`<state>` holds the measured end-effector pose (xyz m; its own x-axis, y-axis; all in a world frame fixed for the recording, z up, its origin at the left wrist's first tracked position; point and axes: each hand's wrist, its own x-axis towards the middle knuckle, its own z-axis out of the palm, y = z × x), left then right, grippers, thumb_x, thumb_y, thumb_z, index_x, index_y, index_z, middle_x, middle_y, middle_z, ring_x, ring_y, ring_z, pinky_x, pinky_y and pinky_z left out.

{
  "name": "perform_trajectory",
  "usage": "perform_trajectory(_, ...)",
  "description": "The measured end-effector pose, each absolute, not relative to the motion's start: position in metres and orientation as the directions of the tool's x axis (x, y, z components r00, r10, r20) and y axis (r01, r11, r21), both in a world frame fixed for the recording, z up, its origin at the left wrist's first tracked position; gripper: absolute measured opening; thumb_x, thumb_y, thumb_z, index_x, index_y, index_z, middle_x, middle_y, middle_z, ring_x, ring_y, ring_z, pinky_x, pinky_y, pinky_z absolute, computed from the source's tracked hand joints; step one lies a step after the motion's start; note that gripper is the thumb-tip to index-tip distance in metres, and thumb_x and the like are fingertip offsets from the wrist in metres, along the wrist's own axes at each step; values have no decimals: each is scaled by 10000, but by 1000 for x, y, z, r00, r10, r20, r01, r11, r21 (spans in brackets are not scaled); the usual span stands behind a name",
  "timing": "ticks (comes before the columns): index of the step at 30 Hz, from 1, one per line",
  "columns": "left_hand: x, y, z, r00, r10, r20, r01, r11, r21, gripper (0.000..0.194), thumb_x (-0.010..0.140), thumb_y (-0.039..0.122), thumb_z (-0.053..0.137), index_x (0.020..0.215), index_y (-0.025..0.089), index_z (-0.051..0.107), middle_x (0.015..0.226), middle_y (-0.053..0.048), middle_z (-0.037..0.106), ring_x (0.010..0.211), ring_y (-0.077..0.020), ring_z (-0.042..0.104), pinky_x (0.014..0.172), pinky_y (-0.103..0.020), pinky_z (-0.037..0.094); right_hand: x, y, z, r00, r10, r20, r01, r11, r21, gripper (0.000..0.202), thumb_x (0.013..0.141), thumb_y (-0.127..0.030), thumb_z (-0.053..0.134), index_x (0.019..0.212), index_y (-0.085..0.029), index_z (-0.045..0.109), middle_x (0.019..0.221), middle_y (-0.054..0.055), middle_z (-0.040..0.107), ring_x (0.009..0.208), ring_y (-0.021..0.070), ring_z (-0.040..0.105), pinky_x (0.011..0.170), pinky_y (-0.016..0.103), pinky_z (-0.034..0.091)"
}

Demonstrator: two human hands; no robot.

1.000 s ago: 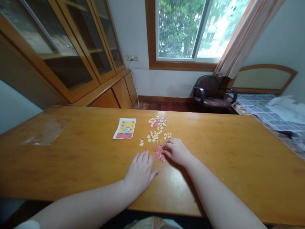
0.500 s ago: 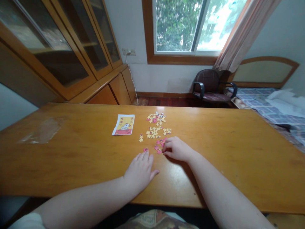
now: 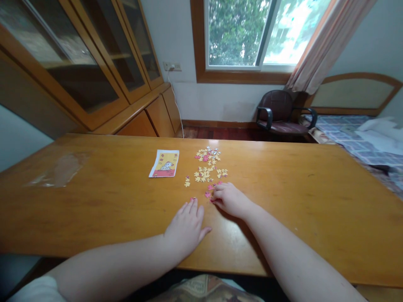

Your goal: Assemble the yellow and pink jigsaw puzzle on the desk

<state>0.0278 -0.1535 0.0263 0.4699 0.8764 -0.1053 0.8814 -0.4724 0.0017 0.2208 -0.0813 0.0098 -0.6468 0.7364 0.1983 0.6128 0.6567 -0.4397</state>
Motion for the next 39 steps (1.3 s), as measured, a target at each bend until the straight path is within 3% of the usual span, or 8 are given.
perform_trajectory(6, 27, -161, 26, 477, 875, -82, 878, -478, 14, 533, 843, 531, 570, 1143, 92, 609, 1333, -252, 541, 1261, -339, 507, 1020, -439, 435, 218, -83, 12, -685, 697, 211, 545, 683, -486, 153, 902, -229, 572, 917, -227, 724, 976, 51, 729, 925, 152, 659, 860, 297, 464)
perform_trajectory(13, 28, -161, 26, 474, 877, -79, 880, -475, 16, 438, 863, 447, 569, 1130, 100, 599, 1335, -250, 538, 1270, -333, 498, 1017, -430, 436, 208, -89, 12, -565, 811, 152, 712, 572, -407, 143, 862, -285, 642, 953, -195, 706, 903, 73, 726, 869, 192, 649, 817, 326, 447)
perform_trajectory(18, 28, -160, 25, 475, 873, -110, 880, -475, 33, 409, 876, 428, 552, 1105, 93, 606, 1324, -258, 543, 1282, -337, 485, 1023, -435, 430, 220, -82, 13, -608, 775, 170, 665, 615, -424, 192, 909, -304, 580, 1010, -227, 724, 909, 65, 708, 853, 171, 632, 787, 300, 439)
perform_trajectory(24, 28, -160, 26, 479, 872, -99, 878, -479, 29, 415, 888, 422, 524, 1129, 93, 601, 1339, -262, 530, 1284, -339, 481, 1035, -459, 407, 221, -77, 10, -606, 782, 142, 679, 602, -419, 159, 875, -294, 628, 948, -242, 759, 850, 59, 687, 811, 167, 625, 762, 288, 455)
perform_trajectory(31, 27, -160, 32, 469, 879, -87, 883, -467, 39, 378, 901, 419, 487, 1111, 132, 614, 1317, -217, 567, 1279, -334, 477, 1087, -585, 279, 217, -81, 16, -592, 795, 132, 667, 576, -472, 127, 872, -215, 608, 861, -194, 732, 866, 61, 693, 841, 161, 632, 791, 276, 478)
perform_trajectory(35, 28, -158, 32, 474, 874, -112, 881, -472, 43, 359, 909, 390, 474, 1115, 129, 609, 1315, -225, 565, 1268, -328, 492, 1092, -575, 282, 218, -83, 16, -579, 804, 133, 680, 566, -466, 155, 853, -301, 646, 900, -186, 738, 861, 69, 687, 818, 164, 624, 765, 270, 473)
perform_trajectory(39, 29, -158, 32, 473, 871, -130, 881, -471, 51, 346, 910, 362, 468, 1123, 125, 601, 1323, -239, 553, 1277, -335, 484, 1088, -577, 290, 213, -85, 13, -554, 826, 102, 705, 530, -472, 132, 851, -253, 637, 817, -181, 742, 794, 60, 684, 752, 152, 618, 719, 255, 463)
